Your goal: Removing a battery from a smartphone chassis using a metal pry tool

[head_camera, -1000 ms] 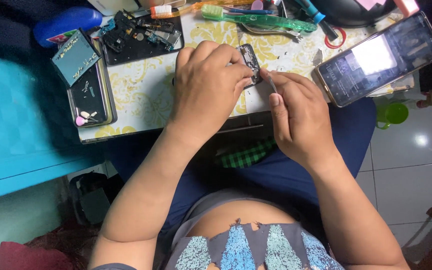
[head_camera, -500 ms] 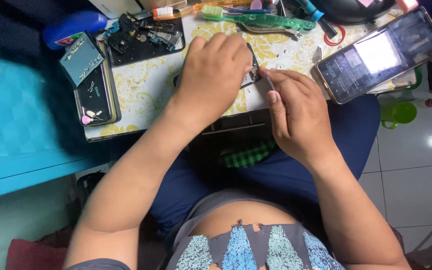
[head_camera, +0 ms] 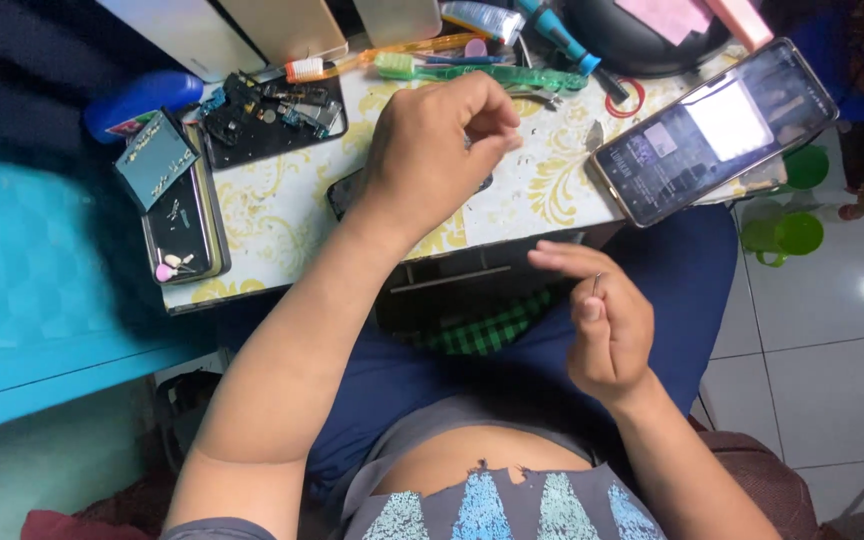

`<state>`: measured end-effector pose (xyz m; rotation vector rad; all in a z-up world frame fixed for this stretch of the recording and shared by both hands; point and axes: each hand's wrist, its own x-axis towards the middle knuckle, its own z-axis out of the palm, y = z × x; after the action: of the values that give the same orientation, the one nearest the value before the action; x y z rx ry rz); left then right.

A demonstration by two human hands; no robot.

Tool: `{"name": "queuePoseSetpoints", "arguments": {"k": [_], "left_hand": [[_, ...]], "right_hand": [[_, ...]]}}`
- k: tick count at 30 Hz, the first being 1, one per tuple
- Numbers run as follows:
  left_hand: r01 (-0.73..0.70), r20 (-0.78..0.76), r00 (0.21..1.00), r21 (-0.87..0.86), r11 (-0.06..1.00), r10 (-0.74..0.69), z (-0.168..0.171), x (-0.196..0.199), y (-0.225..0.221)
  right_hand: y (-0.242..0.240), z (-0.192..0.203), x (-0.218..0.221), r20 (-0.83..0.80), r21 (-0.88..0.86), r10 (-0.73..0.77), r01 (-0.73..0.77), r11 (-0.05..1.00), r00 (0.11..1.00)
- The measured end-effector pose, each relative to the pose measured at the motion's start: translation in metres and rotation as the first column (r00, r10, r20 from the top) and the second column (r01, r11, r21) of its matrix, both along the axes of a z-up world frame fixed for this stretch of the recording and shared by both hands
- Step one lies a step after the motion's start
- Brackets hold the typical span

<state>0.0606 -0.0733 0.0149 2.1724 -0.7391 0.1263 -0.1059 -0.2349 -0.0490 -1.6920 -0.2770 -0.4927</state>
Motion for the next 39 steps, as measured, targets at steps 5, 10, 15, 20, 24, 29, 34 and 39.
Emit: {"name": "queuePoseSetpoints", "arguments": {"k": [5,10,15,20,24,29,34,39], "left_hand": [[0.002,0.179,0.984,0.117,0.993,-0.023,-0.014,0.008,-0.01],[0.007,0.196,0.98,0.184,0.983,-0.044,-0.012,0.002,-0.01],[-0.009,0.204,0.979,0.162,0.987,-0.024,-0.018,0.005,-0.012],[-0.013,0.207,0.978,0.024,1.0,0.008,-0.006,0.002,-0.012],[0.024,0.317,0.948,-0.015,1.0,-0.018,0.011,-0.015,-0.007],[0.085,-0.001,0.996,-0.182,0.98,-0.087,0.042,-0.063,0.004],[0.06,-0.184,0.975,-0.336,0.94,-0.128,0.043,-0.093,0.019],[0.146,-0.034,0.986,-0.303,0.942,-0.164,0.052,-0.107,0.043]], "right_hand": [[-0.009,-0.009,-0.005,-0.02,0.012,0.019,-0.019,1.0,1.0],[-0.018,-0.009,-0.006,0.002,-0.022,0.023,-0.023,1.0,1.0],[-0.018,-0.01,-0.006,0.003,-0.01,0.02,-0.02,1.0,1.0],[-0.016,0.004,-0.006,-0.137,-0.105,-0.089,0.075,0.992,0.987],[-0.016,0.012,-0.008,-0.31,-0.169,-0.137,0.087,0.982,0.941],[-0.01,0.033,0.001,-0.27,-0.205,-0.051,-0.005,0.979,0.962],[0.002,0.054,0.009,-0.217,-0.259,0.107,-0.163,0.952,0.97],[-0.003,0.067,0.015,-0.27,-0.369,0.377,-0.457,0.809,0.886]]}}
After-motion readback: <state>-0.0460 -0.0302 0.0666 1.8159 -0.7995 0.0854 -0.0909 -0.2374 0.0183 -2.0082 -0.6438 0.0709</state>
